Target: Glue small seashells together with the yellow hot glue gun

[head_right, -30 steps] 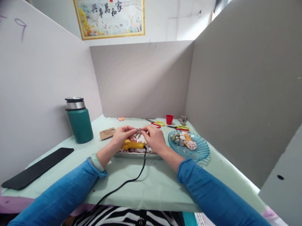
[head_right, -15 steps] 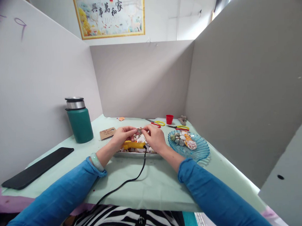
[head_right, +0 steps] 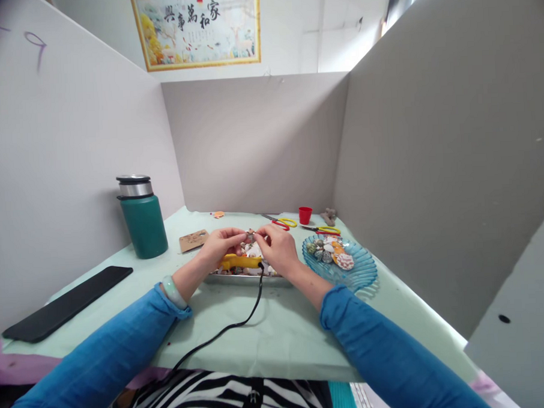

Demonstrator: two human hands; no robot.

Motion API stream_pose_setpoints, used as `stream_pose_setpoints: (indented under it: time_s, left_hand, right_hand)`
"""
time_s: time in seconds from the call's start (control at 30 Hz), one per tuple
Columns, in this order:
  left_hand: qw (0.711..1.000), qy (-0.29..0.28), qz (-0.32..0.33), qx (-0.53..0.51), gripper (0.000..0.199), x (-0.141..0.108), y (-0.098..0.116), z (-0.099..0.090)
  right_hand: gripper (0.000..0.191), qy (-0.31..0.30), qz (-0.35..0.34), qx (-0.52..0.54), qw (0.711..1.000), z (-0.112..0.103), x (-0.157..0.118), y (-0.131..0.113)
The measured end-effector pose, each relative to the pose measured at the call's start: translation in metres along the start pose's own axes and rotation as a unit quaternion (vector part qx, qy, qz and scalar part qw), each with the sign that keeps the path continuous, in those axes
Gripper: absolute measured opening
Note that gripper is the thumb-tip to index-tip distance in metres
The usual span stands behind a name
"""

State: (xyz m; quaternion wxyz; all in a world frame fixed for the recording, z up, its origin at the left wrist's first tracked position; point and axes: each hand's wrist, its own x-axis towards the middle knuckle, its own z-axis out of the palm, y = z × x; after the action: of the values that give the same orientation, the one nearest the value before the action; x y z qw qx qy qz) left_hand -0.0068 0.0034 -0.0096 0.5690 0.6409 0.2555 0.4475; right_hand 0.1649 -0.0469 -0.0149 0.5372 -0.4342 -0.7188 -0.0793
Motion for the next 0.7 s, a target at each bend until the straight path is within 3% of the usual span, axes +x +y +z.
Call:
stream_pose_setpoints:
  time_s: [0.47, 0.57, 0.7]
  left_hand:
    - [1.0, 0.016, 0.009, 0.008, 0.027, 0.0, 0.003, 0.001]
    - [0.998, 0.05, 0.024, 0.011, 0.028, 0.0, 0.006, 0.0]
    - [0.994, 0.106, 0.028, 0.021, 0.031, 0.0, 0.012, -0.001]
  right_hand:
    - [0.017, -0.013, 0.006, -0.001, 1.0, -0.001, 0.001, 0.0]
    - [0.018, -0.062, 0.025, -0.027, 0.997, -0.001, 0.0, 0.002]
    - [0.022, -0.202, 0.048, -0.051, 0.977, 0.0, 0.0, 0.002]
